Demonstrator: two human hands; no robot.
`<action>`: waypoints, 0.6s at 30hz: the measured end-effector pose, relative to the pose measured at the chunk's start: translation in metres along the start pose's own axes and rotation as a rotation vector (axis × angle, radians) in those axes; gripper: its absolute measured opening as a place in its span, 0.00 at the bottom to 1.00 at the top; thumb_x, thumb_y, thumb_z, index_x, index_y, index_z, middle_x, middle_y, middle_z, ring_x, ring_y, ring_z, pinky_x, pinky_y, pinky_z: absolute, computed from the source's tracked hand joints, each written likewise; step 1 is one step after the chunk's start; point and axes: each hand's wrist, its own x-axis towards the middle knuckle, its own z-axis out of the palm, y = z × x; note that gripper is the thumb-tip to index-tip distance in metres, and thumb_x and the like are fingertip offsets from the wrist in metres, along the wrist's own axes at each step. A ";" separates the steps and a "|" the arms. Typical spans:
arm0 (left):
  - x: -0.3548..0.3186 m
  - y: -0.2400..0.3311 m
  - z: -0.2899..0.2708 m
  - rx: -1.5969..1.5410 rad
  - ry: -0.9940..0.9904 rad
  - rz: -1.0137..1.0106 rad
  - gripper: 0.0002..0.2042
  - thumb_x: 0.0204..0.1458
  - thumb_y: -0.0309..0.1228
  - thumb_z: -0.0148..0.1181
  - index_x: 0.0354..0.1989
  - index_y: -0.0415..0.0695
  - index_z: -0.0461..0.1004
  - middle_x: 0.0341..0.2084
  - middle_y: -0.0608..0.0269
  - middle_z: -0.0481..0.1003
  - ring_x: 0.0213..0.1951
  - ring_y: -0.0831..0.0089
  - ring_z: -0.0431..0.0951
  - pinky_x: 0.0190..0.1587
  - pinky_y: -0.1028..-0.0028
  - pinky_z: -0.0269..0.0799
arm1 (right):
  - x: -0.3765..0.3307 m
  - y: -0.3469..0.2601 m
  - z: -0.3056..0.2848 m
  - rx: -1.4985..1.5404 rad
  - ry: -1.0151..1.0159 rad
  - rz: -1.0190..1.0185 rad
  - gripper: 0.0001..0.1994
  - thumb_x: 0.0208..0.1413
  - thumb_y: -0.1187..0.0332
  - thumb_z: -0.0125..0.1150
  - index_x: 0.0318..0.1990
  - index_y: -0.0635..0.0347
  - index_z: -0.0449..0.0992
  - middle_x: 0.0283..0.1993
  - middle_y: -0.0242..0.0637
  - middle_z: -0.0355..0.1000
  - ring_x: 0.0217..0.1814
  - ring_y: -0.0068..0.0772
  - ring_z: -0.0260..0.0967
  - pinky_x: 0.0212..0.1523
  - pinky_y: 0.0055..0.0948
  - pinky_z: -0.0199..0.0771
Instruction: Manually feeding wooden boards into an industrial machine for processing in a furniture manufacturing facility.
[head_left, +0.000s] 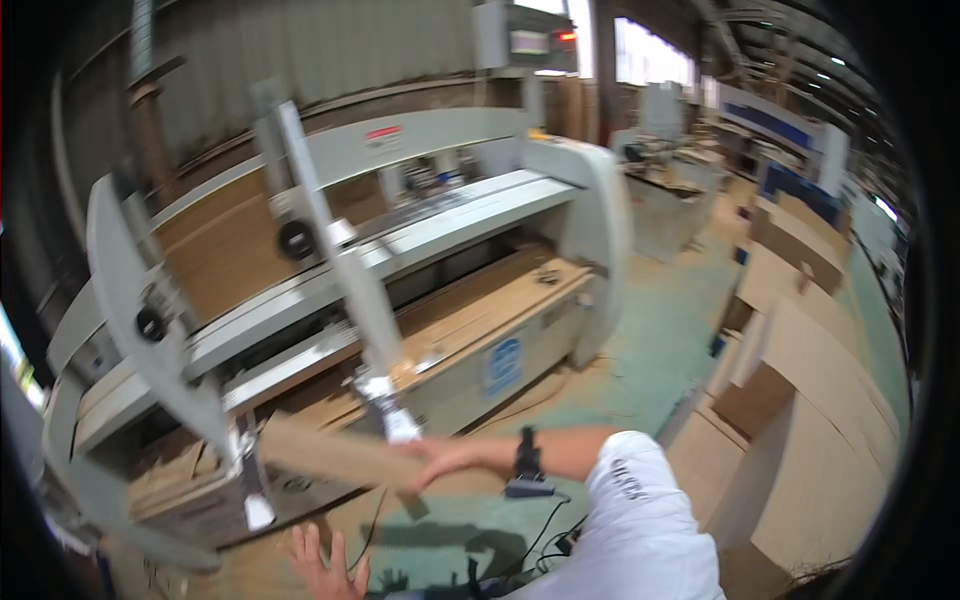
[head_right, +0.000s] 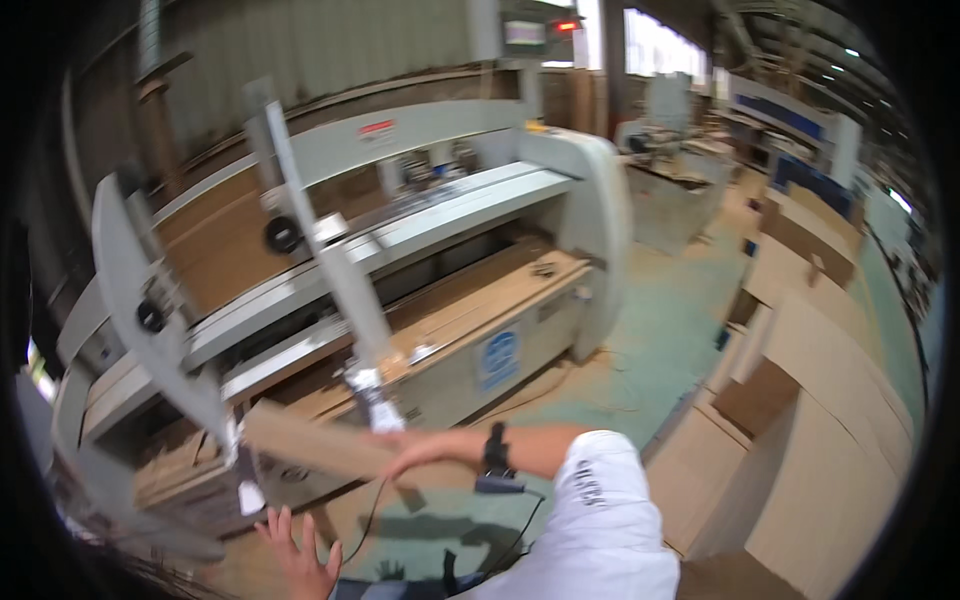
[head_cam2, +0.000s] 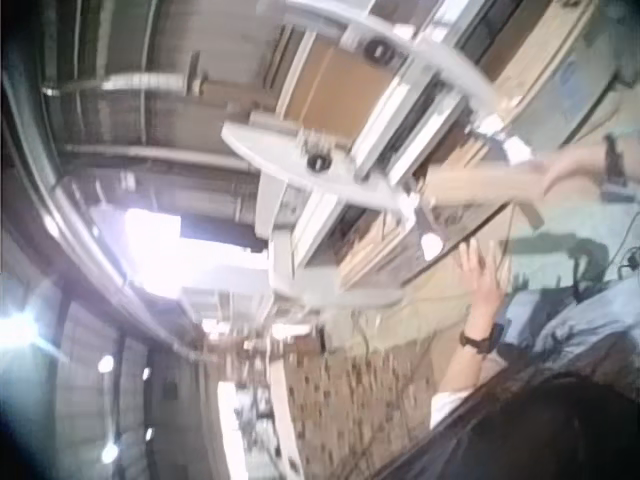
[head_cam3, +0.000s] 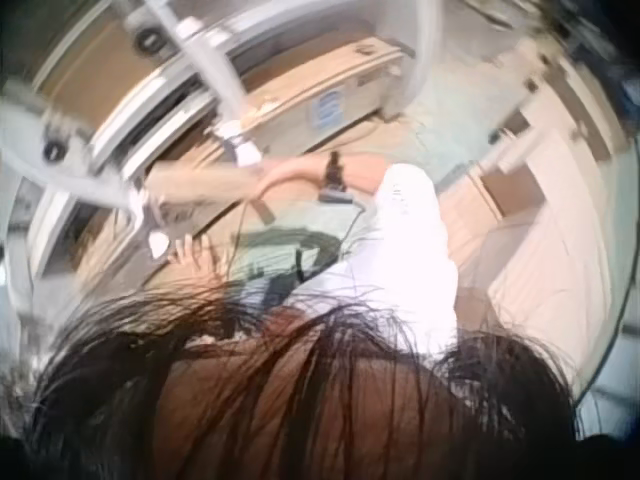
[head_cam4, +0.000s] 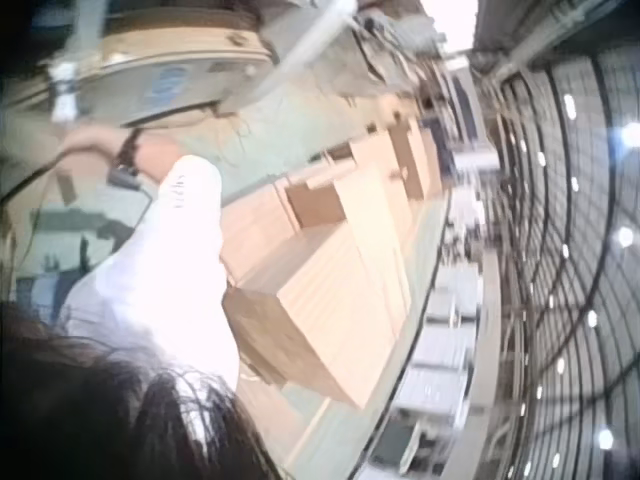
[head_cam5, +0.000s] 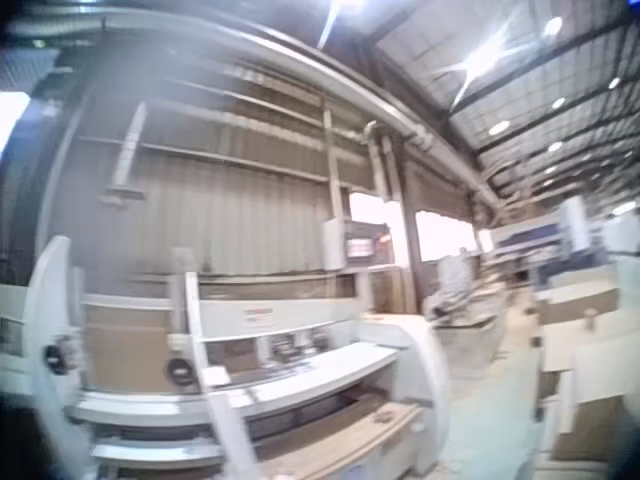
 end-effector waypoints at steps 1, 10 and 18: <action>-0.012 -0.004 -0.001 -0.068 0.057 -0.135 0.36 0.32 0.36 0.65 0.55 0.43 0.58 0.52 0.45 0.57 0.56 0.49 0.56 0.57 0.52 0.47 | 0.004 -0.002 -0.019 -0.189 0.116 0.074 0.44 0.38 0.54 0.67 0.62 0.59 0.51 0.61 0.46 0.52 0.63 0.40 0.47 0.63 0.36 0.46; -0.125 -0.001 0.013 -0.716 0.191 -1.029 0.26 0.37 0.24 0.61 0.49 0.39 0.63 0.50 0.50 0.61 0.52 0.58 0.62 0.53 0.65 0.57 | 0.038 0.019 -0.071 -1.213 0.336 0.113 0.43 0.29 0.48 0.66 0.60 0.38 0.57 0.49 0.51 0.58 0.54 0.52 0.52 0.53 0.41 0.51; -0.143 -0.008 0.005 -0.589 0.184 -1.019 0.23 0.40 0.27 0.64 0.49 0.42 0.67 0.44 0.53 0.67 0.49 0.59 0.66 0.53 0.62 0.62 | 0.040 0.019 -0.078 -1.162 0.285 0.066 0.42 0.30 0.48 0.64 0.60 0.41 0.57 0.50 0.53 0.58 0.57 0.54 0.51 0.56 0.44 0.49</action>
